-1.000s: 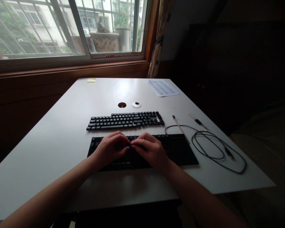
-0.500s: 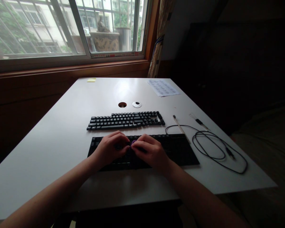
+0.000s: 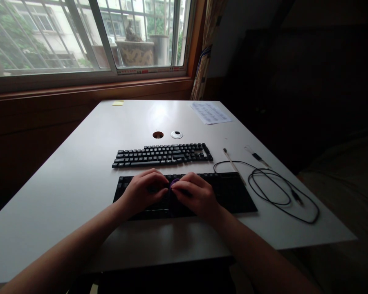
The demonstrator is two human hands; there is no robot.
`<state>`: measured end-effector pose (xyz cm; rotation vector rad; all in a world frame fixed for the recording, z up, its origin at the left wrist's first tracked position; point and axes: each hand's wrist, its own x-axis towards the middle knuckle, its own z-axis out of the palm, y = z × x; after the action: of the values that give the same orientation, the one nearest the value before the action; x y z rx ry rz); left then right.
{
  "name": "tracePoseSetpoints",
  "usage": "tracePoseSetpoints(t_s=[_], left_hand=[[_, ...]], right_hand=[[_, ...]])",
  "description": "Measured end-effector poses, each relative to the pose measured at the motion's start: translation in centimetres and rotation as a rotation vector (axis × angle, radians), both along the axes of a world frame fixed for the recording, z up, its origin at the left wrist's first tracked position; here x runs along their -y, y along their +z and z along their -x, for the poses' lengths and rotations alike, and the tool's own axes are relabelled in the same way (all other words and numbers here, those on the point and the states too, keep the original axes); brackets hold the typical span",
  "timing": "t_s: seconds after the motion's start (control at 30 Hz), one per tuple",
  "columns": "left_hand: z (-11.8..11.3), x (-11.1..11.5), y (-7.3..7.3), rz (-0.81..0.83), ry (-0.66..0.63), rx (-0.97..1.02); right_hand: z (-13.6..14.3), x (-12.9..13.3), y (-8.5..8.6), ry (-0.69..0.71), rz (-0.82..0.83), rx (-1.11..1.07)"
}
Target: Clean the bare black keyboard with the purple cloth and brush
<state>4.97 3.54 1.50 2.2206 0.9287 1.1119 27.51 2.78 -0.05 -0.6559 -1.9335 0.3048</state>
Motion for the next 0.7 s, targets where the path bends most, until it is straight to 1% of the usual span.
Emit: tracePoseSetpoints(t_s=[0.1, 0.27, 0.5, 0.7], left_hand=[[-0.12, 0.15, -0.19, -0.035, -0.021, -0.018], [-0.27, 0.34, -0.34, -0.095, -0.059, -0.042], [-0.04, 0.27, -0.31, -0.079, -0.010, -0.060], [-0.06, 0.33, -0.50, -0.060, -0.049, -0.070]], right_hand=[[0.09, -0.14, -0.16, 0.011, 0.010, 0.012], [-0.01, -0.29, 0.04, -0.024, 0.025, 0.028], [0.08, -0.14, -0.02, 0.016, -0.031, 0.075], [-0.08, -0.31, -0.20, -0.020, -0.010, 0.060]])
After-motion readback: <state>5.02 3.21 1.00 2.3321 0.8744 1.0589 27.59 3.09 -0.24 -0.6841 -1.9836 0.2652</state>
